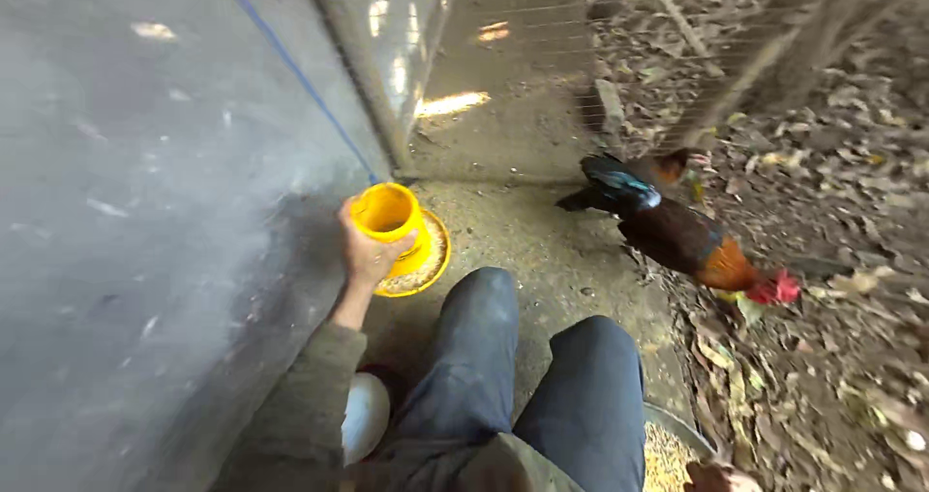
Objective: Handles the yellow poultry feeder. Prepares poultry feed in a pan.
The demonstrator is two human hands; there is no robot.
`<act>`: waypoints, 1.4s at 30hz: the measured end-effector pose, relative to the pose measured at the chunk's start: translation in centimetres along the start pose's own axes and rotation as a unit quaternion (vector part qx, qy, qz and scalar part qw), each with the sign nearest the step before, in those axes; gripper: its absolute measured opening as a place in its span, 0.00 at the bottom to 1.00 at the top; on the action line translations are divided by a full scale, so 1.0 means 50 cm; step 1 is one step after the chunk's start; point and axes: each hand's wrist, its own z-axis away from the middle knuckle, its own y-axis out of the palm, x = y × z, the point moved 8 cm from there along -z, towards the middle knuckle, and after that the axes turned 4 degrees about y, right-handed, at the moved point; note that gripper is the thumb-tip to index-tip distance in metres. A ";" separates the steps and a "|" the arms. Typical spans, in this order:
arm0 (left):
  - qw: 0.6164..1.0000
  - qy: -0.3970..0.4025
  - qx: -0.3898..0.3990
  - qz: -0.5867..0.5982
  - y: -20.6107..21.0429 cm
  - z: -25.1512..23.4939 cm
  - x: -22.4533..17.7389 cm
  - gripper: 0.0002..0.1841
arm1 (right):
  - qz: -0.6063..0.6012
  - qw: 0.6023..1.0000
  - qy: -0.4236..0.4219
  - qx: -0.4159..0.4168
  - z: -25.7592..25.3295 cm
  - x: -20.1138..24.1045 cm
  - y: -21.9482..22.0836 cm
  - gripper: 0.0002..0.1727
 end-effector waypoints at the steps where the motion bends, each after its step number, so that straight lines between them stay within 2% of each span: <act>1: 1.000 -0.002 0.000 -0.002 0.003 0.001 0.006 0.62 | -0.019 0.997 -0.041 0.060 -0.026 0.053 0.054 0.04; 4: 1.000 -0.009 0.020 -0.007 0.011 0.008 -0.004 0.63 | -0.060 0.964 -0.124 0.229 -0.083 0.189 0.252 0.02; 8: 1.000 -0.010 0.019 -0.004 0.013 0.025 -0.032 0.63 | -0.102 0.898 -0.160 0.398 -0.096 0.307 0.598 0.03; 10: 1.000 -0.009 0.013 -0.010 0.008 0.034 -0.043 0.63 | -0.137 0.864 -0.133 0.465 -0.071 0.323 0.771 0.04; 13: 1.000 -0.021 0.005 -0.014 0.006 0.049 -0.064 0.63 | -0.198 0.824 -0.099 0.521 -0.030 0.308 0.977 0.05; 17: 0.999 -0.041 -0.001 -0.022 -0.005 0.068 -0.079 0.62 | -0.264 0.779 -0.083 0.563 0.003 0.279 1.146 0.07; 20: 0.999 -0.028 -0.017 -0.013 -0.009 0.072 -0.082 0.61 | -0.267 0.775 -0.112 0.561 0.017 0.273 1.195 0.08; 25: 0.999 -0.046 -0.012 0.006 -0.010 0.072 -0.073 0.61 | -0.220 0.796 -0.204 0.526 0.024 0.265 1.194 0.06; 29: 0.999 -0.046 -0.005 0.008 -0.004 0.072 -0.064 0.62 | -0.180 0.802 -0.221 0.524 0.024 0.253 1.187 0.03; 32: 1.000 -0.025 -0.018 0.005 -0.006 0.067 -0.057 0.62 | -0.196 0.795 -0.236 0.523 0.014 0.253 1.215 0.04; 38: 1.000 -0.027 -0.007 0.003 -0.005 0.067 -0.055 0.61 | -0.088 0.803 -0.302 0.506 0.077 0.280 1.164 0.08; 40: 1.000 -0.024 0.000 -0.006 -0.001 0.067 -0.053 0.62 | -0.073 0.811 -0.351 0.463 0.079 0.285 1.169 0.08; 42: 1.000 -0.024 0.002 -0.010 -0.001 0.068 -0.054 0.60 | -0.091 0.824 -0.431 0.357 0.065 0.291 1.195 0.09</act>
